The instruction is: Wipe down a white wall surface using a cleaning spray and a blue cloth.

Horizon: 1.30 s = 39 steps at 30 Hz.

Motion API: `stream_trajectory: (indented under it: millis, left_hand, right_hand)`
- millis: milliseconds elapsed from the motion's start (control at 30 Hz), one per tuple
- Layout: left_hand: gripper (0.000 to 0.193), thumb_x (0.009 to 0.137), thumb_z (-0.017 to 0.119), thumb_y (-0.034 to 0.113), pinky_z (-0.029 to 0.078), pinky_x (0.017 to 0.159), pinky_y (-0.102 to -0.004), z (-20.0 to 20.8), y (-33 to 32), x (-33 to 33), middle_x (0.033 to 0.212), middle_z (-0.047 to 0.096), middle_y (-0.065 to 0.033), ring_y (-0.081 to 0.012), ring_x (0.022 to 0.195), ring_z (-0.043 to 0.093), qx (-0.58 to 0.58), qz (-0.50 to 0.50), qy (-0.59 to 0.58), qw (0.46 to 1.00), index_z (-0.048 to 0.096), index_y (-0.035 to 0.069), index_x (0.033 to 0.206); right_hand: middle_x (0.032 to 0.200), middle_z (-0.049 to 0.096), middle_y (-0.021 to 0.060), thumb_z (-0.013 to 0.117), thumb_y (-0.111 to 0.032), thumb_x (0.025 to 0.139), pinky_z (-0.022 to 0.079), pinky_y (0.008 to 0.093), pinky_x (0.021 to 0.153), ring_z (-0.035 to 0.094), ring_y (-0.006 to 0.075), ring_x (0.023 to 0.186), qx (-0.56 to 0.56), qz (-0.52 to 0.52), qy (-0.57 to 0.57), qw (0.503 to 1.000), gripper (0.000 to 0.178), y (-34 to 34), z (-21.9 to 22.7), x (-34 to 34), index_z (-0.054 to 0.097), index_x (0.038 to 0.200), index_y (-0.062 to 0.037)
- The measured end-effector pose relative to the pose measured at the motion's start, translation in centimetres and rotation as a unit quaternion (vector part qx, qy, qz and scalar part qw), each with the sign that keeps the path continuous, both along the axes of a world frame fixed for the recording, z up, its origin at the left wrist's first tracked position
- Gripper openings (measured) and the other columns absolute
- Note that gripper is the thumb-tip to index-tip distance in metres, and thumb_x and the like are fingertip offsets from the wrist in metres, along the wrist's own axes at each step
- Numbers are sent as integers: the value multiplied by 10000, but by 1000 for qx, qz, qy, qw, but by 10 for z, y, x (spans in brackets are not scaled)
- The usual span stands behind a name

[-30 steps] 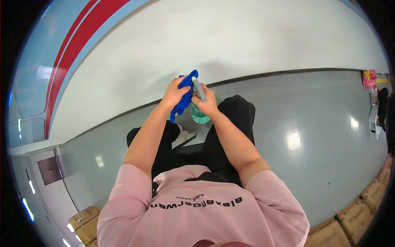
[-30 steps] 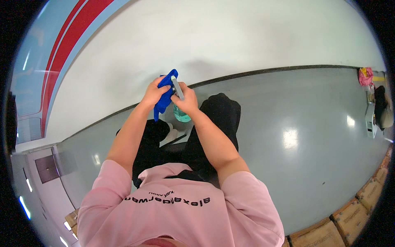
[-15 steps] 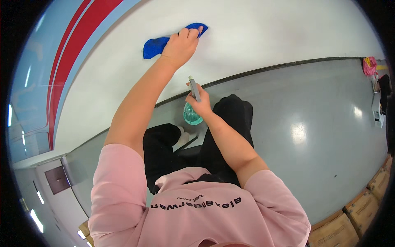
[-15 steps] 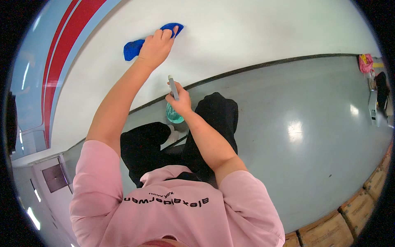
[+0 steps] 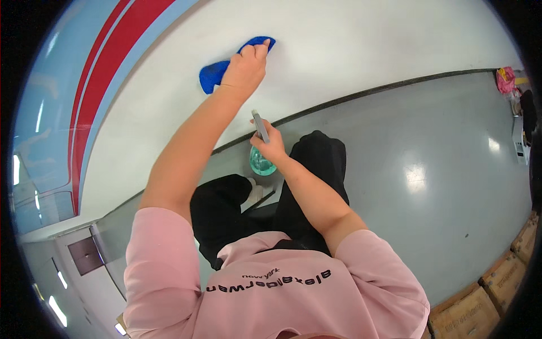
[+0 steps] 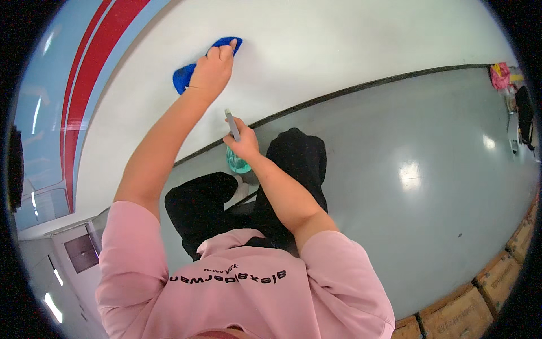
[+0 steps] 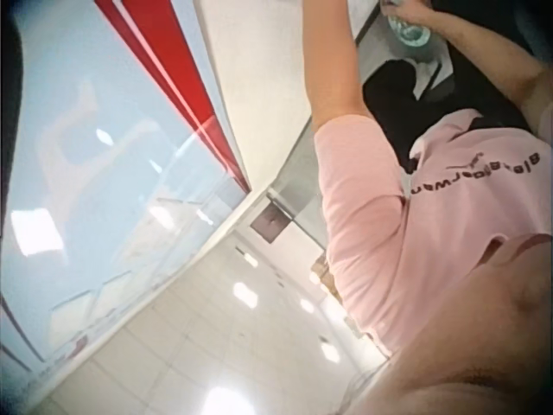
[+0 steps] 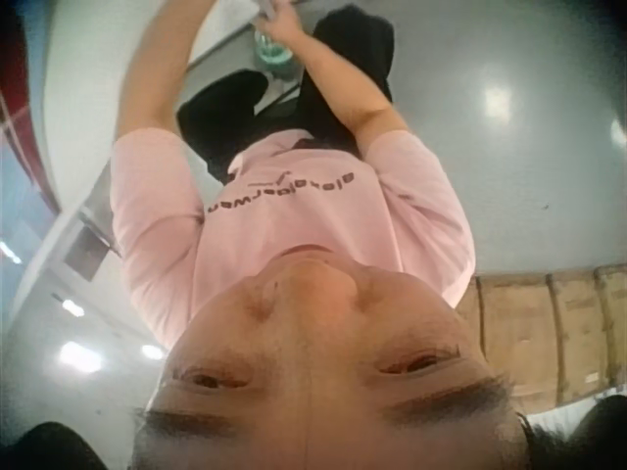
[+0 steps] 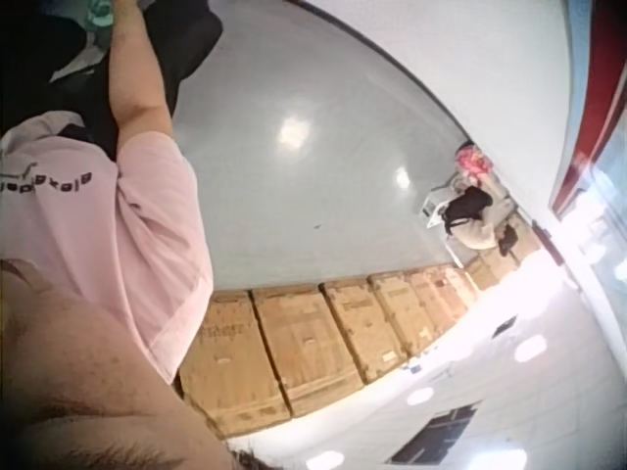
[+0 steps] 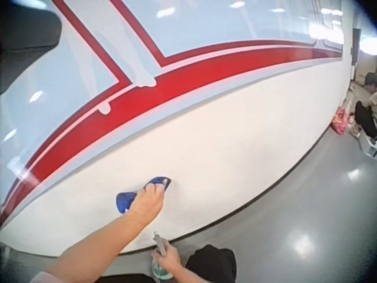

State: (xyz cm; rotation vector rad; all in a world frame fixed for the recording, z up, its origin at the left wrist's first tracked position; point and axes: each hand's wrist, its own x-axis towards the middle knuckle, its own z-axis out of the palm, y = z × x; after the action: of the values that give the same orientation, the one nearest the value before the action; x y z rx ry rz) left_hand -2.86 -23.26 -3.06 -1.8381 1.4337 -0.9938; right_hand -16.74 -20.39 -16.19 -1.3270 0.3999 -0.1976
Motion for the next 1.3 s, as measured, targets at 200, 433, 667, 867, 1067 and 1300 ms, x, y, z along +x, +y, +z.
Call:
stream_trajectory:
  millis: [200, 433, 667, 867, 1067, 1300]
  left_hand:
    - [488, 720, 551, 115, 450, 489, -217, -12, 9, 1, 870, 431, -14, -143, 777, 446, 92, 75, 16, 993, 480, 2, 1189]
    - [508, 730, 538, 143, 425, 521, -225, 7, 2, -2, 907, 414, -15, -149, 774, 424, 60, 47, 16, 997, 460, 57, 1224]
    - [523, 717, 551, 118, 432, 526, -227, 30, -44, -8, 905, 444, -25, -155, 786, 451, 2, 17, 23, 1000, 452, 25, 1223]
    - [485, 732, 540, 87, 455, 549, -239, 5, -36, -5, 966, 451, -36, -157, 800, 464, 37, 51, 60, 996, 461, 7, 1204]
    - [368, 765, 502, 93, 472, 561, -291, -19, -24, -5, 920, 462, -39, -178, 810, 492, 124, 149, 121, 973, 483, 25, 1126]
    - [423, 727, 529, 125, 370, 466, -223, 46, -36, -28, 813, 417, 6, -129, 747, 433, 31, -76, 86, 993, 519, 85, 1149]
  right_hand:
    - [694, 594, 77, 584, -150, 649, 449, 321, 627, 582, 217, 640, 0, -10, 10, 1000, 449, -8, 1, -6, 525, 1093, -108]
    - [720, 609, 79, 589, -173, 652, 454, 329, 642, 596, 223, 670, -19, -19, 7, 1000, 451, -10, -2, -9, 527, 1096, -126]
    - [730, 609, 91, 582, -176, 645, 451, 347, 648, 594, 250, 679, -15, -12, 13, 1000, 454, -4, -6, -3, 528, 1094, -131]
    - [714, 602, 95, 576, -169, 643, 450, 347, 630, 588, 252, 658, -24, -17, 22, 999, 445, -8, -2, -8, 527, 1083, -116]
    - [719, 604, 98, 578, -175, 645, 449, 357, 623, 589, 261, 666, -12, -32, 19, 999, 457, -10, -4, -11, 515, 1094, -114]
    - [746, 608, 99, 591, -200, 652, 446, 352, 643, 590, 255, 674, 41, -61, 37, 997, 483, 9, -14, -3, 498, 1117, -110]
